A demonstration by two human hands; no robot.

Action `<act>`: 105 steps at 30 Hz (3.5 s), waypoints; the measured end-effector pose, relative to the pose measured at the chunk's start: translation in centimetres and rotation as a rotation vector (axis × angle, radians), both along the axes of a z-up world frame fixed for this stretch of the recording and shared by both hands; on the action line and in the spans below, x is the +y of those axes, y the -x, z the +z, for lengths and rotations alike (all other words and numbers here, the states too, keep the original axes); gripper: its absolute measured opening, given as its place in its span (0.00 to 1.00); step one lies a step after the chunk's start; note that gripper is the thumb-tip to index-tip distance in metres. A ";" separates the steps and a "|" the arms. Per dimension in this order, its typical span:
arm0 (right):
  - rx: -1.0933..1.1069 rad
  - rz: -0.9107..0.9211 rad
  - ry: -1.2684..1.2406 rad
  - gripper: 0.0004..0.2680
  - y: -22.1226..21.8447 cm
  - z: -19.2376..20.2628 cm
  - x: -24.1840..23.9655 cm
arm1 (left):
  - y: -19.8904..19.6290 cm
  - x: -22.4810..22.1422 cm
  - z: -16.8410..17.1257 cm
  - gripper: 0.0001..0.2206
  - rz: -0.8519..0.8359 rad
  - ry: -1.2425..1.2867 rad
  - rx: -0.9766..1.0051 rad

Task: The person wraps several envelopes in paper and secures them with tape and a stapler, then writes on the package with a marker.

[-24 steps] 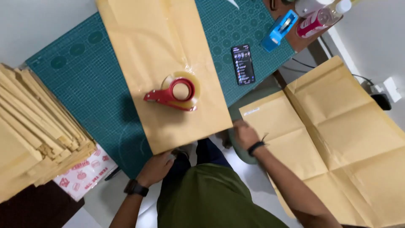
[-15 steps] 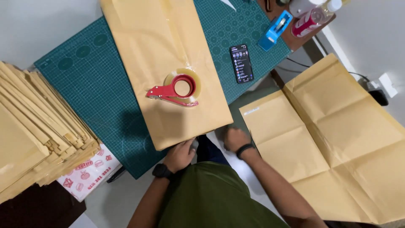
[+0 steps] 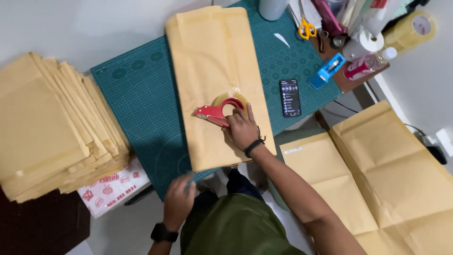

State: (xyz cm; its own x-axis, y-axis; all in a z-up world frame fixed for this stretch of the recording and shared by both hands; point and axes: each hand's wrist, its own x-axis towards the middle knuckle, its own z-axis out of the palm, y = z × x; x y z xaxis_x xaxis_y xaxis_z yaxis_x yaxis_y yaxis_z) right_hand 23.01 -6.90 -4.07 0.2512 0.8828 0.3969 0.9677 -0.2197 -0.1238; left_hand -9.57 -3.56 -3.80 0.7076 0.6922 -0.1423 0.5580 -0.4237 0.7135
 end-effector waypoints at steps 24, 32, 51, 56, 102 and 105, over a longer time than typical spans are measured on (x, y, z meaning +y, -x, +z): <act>0.713 0.485 0.591 0.15 15.7 7.6 -14.0 | 5.3 -1.0 -2.7 0.10 0.230 1.131 -0.490; 0.481 0.407 0.637 0.17 17.0 7.9 -14.7 | 4.6 -1.5 -2.7 0.10 0.420 0.674 -0.431; 0.022 0.197 0.329 0.12 17.1 0.1 -18.4 | -1.6 5.0 -12.4 0.08 0.539 0.459 -0.644; 0.019 0.143 0.335 0.13 16.8 -0.5 -18.7 | -4.1 4.7 -12.9 0.07 0.550 0.449 -0.671; -0.044 -0.046 0.141 0.08 13.2 -2.9 -16.5 | -10.9 -4.8 -10.3 0.31 0.632 0.233 -0.862; -0.007 -0.046 0.106 0.08 11.8 -1.4 -16.6 | -10.9 -4.8 -10.6 0.32 0.624 0.234 -0.865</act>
State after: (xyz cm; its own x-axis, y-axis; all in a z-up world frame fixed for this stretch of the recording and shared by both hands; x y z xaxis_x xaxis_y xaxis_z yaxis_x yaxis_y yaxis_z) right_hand 11.22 -23.48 -5.46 0.2901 0.9075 0.3038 0.9570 -0.2754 -0.0912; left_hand 1.31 -8.39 -14.45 0.1655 0.9844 0.0599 -0.1018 -0.0433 0.9939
